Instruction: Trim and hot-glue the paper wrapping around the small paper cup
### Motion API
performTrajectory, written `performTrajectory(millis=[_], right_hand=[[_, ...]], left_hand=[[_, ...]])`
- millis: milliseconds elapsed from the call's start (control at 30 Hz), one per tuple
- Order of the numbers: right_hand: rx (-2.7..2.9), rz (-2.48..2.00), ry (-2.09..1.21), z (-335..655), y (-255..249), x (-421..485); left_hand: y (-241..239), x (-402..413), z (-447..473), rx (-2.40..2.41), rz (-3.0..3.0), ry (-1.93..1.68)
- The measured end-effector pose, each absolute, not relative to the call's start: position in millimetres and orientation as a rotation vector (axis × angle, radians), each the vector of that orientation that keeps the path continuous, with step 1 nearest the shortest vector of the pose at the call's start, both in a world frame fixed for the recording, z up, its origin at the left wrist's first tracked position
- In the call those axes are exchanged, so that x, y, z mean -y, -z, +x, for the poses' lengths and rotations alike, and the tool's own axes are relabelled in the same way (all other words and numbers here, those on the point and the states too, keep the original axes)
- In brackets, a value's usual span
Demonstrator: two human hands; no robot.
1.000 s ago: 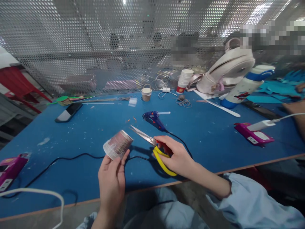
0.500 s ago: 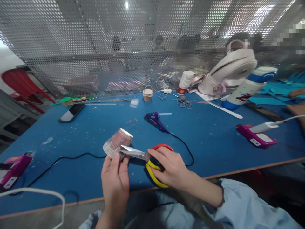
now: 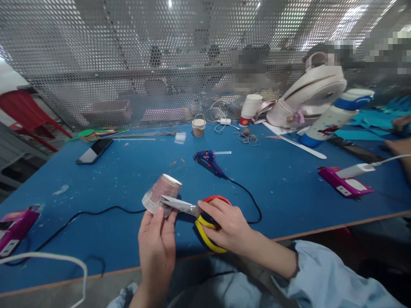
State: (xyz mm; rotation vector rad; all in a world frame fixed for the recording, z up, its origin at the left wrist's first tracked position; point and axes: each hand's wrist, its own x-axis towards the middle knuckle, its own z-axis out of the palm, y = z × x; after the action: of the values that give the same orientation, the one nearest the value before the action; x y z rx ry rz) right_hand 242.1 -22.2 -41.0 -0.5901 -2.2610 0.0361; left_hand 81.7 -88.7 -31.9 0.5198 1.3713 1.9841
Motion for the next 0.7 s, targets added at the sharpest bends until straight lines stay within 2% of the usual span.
performTrajectory(millis=[300, 700], right_hand=[[2.349, -0.590, 0.184, 244.7, 38.3, 23.9], [2.298, -0.518, 0.304, 243.7, 40.3, 20.4]], left_hand=[[30.3, 87.7, 84.2, -1.368, 0.412, -2.058], [23.5, 96.3, 86.9, -1.383, 0.443, -2.009]])
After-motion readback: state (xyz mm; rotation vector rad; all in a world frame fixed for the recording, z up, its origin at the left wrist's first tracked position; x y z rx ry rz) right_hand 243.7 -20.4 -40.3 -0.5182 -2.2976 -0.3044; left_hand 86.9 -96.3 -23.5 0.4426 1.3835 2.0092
